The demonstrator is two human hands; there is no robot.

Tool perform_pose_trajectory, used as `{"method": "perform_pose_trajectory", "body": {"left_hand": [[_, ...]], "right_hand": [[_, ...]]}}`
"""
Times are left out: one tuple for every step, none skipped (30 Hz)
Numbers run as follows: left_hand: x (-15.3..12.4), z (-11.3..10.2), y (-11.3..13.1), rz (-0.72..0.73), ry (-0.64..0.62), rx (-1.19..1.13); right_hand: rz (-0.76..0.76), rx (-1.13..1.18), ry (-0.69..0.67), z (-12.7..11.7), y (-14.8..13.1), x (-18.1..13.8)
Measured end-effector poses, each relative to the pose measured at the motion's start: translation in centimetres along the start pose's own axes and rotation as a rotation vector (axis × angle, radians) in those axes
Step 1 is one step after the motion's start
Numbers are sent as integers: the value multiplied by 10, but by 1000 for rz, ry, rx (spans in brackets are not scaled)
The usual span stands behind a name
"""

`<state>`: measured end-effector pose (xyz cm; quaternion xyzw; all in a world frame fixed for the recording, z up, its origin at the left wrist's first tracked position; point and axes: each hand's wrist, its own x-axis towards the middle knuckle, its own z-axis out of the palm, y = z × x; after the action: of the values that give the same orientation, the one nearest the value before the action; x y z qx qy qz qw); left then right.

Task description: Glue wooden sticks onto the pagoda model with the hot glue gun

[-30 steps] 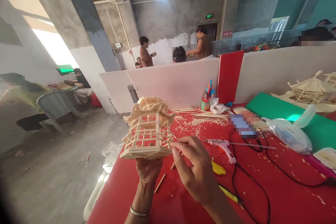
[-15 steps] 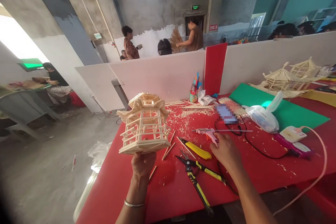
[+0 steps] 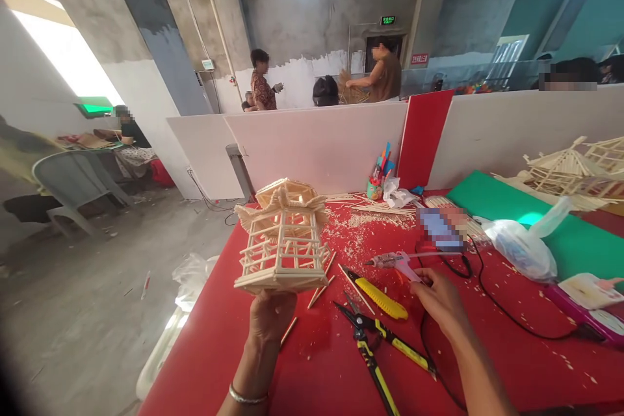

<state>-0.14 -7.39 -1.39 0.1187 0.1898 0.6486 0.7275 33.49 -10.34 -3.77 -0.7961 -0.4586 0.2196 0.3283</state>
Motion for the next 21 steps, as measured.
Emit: {"method": "perform_pose_trajectory", "body": {"left_hand": [[-1, 1, 0, -11, 8, -16], [-2, 2, 0, -19, 16, -28], [-2, 3, 0, -23, 25, -36], [-3, 4, 0, -22, 35, -40], [-4, 4, 0, -20, 44, -44], [-5, 5, 0, -19, 50, -45], [-5, 6, 0, -17, 55, -45], [-5, 6, 1, -14, 58, -45], [-6, 7, 1, -10, 62, -46], [-6, 7, 1, -6, 68, -46], [-6, 7, 1, -3, 75, -47], [-6, 7, 1, 0, 84, -49], [-5, 7, 1, 2, 91, -51], [-5, 7, 1, 6, 94, -53], [-5, 7, 0, 14, 90, -52], [-5, 8, 0, 25, 80, -46], [-5, 8, 0, 41, 66, -35], [-5, 8, 0, 59, 51, -18], [-6, 9, 1, 77, 37, 4], [-6, 10, 1, 94, 29, 30], [-6, 12, 2, 110, 26, 53]], "right_hand": [[-3, 26, 5, -1, -3, -3], [-2, 61, 15, -2, -7, -6], [-2, 114, 30, -2, -11, -9], [-10, 181, 44, -2, -15, -11], [-25, 260, 54, -3, -19, -13], [-44, 342, 60, -4, -24, -14], [-60, 419, 65, -5, -28, -16], [-69, 491, 69, -6, -33, -18], [-68, 555, 76, -8, -39, -21], [-64, 615, 86, -10, -45, -24], [-67, 669, 80, -12, -52, -28], [-76, 717, 67, -15, -59, -32], [-85, 760, 56, -17, -66, -36], [-99, 780, 43, -20, -73, -40], [-124, 775, 53, -22, -81, -44], [-168, 748, 72, -25, -89, -47], [-226, 704, 74, -27, -96, -50], [-284, 665, 80, -30, -103, -52], [-339, 639, 80, -33, -110, -55], [-389, 635, 62, -35, -117, -57], [-434, 646, 37, -37, -125, -59]]}}
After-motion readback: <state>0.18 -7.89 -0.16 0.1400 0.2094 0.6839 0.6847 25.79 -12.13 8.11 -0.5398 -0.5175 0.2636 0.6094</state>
